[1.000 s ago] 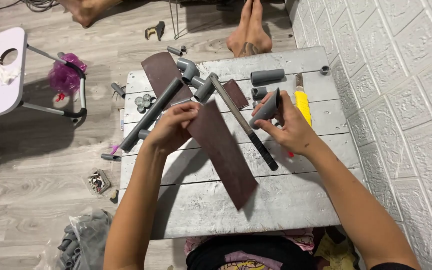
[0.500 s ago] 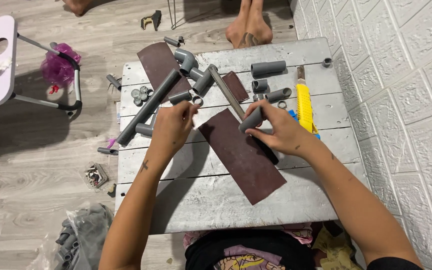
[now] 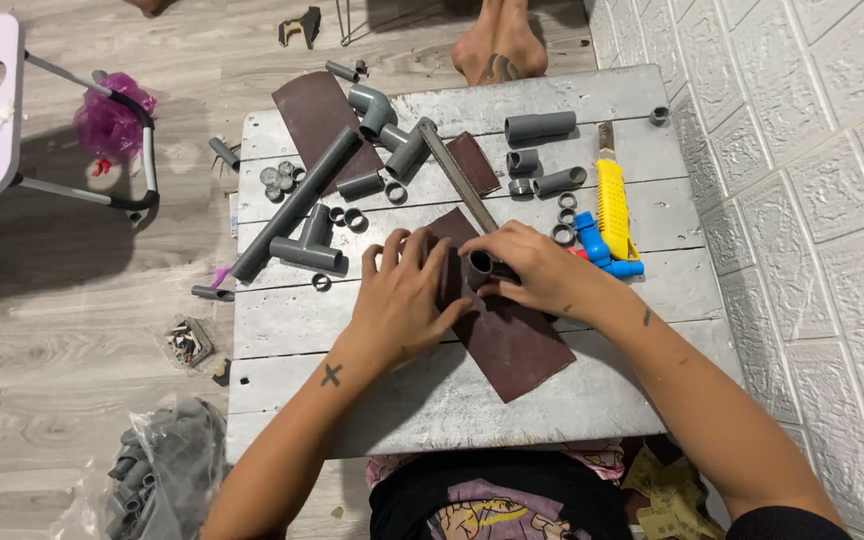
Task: Sanding and filing the edges of PVC pipe segments and fittings using sandpaper and a metal file on a low wooden surface.
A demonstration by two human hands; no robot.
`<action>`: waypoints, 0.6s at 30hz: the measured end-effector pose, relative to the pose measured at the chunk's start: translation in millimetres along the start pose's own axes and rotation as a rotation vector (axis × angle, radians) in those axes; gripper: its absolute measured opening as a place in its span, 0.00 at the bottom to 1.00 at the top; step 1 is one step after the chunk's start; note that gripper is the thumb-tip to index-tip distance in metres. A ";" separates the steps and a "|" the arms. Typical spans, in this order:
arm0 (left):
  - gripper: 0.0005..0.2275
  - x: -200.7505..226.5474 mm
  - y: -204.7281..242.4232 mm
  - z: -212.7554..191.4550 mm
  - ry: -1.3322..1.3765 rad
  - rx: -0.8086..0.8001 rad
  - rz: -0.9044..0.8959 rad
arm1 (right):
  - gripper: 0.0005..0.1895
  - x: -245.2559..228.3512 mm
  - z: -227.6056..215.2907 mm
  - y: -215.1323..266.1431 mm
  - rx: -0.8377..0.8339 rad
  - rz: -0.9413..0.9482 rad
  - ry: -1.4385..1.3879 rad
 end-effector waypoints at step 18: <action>0.22 -52.2 -10.2 -82.3 -0.009 0.372 -0.055 | 0.42 -15.2 -112.5 12.3 0.329 -0.023 -0.608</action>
Point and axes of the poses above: each hand's wrist, its own y-axis away from the middle knuckle, its own z-axis out of the palm, x = y × z, the point moved 7 cm from there along -y, towards the middle knuckle, and after that the axes turned 2 degrees about -y, right-handed, at the moved point
